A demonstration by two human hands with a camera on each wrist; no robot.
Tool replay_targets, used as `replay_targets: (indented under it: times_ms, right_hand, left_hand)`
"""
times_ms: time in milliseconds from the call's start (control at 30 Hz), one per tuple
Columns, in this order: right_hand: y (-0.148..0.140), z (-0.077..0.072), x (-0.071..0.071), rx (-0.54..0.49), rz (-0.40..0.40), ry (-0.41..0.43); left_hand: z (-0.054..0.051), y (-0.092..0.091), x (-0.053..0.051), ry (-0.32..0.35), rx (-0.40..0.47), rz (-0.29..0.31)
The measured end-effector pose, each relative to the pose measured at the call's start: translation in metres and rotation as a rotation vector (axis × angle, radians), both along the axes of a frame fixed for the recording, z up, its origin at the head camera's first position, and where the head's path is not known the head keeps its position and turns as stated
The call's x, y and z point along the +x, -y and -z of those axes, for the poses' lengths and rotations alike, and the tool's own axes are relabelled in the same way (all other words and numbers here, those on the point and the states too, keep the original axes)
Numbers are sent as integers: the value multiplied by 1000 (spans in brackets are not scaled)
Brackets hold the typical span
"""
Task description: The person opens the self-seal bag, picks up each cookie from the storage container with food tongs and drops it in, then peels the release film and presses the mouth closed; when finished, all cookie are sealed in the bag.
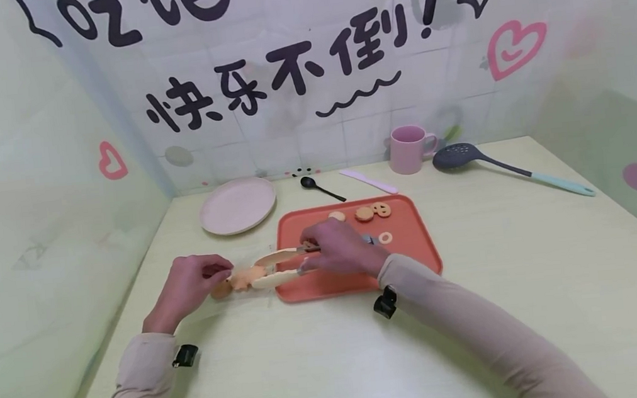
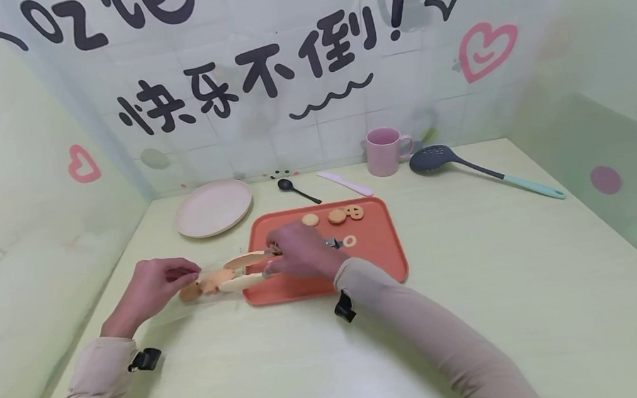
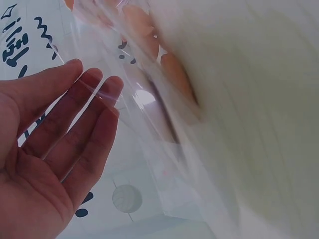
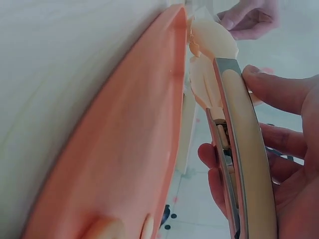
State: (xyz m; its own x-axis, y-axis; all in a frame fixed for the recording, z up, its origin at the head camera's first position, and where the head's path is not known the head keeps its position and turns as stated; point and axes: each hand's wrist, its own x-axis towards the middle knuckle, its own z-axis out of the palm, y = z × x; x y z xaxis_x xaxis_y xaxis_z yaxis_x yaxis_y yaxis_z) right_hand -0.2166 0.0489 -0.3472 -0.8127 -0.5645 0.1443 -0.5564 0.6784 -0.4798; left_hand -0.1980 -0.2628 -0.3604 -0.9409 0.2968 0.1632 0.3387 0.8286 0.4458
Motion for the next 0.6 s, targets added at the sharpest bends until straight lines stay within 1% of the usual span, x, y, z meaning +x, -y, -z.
replay_targets:
  times_ms: [100, 300, 467, 600]
  right_hand:
    - [9, 4, -2, -2, 2, 10]
    - [20, 9, -4, -37, 6, 19]
    - [26, 11, -3, -18, 7, -10]
    - [34, 12, -3, -15, -6, -15]
  left_hand:
    - [0, 1, 0, -8, 0, 1]
    - [-2, 0, -1, -27, 0, 12]
    - [-3, 0, -1, -32, 0, 12]
    - [-3, 0, 0, -30, 8, 3]
